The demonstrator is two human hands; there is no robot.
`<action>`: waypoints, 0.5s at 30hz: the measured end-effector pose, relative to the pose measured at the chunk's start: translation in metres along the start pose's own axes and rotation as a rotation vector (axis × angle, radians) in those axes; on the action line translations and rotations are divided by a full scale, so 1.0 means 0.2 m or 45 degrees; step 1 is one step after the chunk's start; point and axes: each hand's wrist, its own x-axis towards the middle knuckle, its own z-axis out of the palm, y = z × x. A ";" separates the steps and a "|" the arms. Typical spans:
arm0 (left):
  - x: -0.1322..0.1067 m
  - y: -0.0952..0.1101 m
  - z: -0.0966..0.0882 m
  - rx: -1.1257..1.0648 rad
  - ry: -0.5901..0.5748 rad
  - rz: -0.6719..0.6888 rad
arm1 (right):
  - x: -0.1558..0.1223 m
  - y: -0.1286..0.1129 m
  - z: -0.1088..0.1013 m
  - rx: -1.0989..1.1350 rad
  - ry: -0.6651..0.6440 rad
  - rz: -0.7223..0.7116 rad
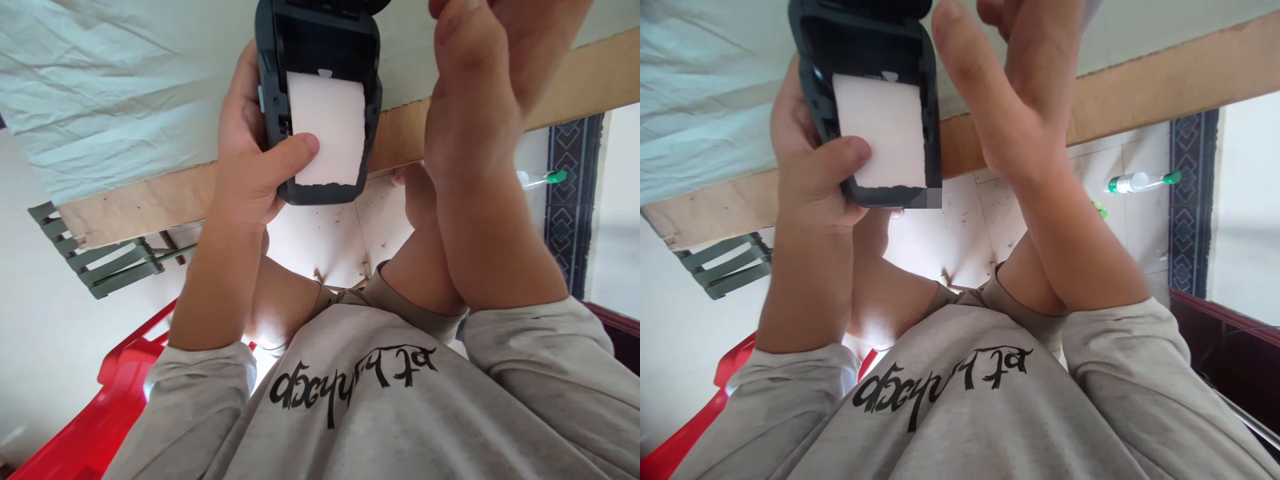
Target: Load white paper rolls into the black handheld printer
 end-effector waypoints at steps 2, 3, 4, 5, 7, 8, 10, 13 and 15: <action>0.02 -0.04 -0.04 -0.085 -0.101 0.137 | 0.00 -0.02 0.01 0.089 0.064 0.040; 0.03 -0.06 -0.06 -0.084 -0.132 0.121 | 0.00 -0.03 0.02 0.131 0.098 0.062; 0.04 -0.08 -0.08 -0.093 -0.147 0.122 | -0.01 -0.05 0.02 0.176 0.132 0.080; 0.05 -0.09 -0.08 -0.094 -0.183 0.104 | -0.02 -0.06 0.03 0.215 0.156 0.094; 0.04 -0.09 -0.05 -0.062 -0.137 0.054 | -0.04 -0.09 0.04 0.311 0.222 0.157; 0.03 -0.08 -0.02 -0.021 0.065 0.083 | -0.04 -0.09 0.04 0.374 0.247 0.181; 0.00 -0.06 0.07 -0.001 0.405 0.146 | -0.05 -0.09 0.05 0.489 0.228 0.104; -0.06 -0.02 0.19 -0.019 0.521 0.206 | -0.06 -0.07 0.05 0.486 0.076 -0.187; -0.07 0.00 0.21 -0.028 0.527 0.218 | -0.07 -0.07 0.05 0.371 0.021 -0.178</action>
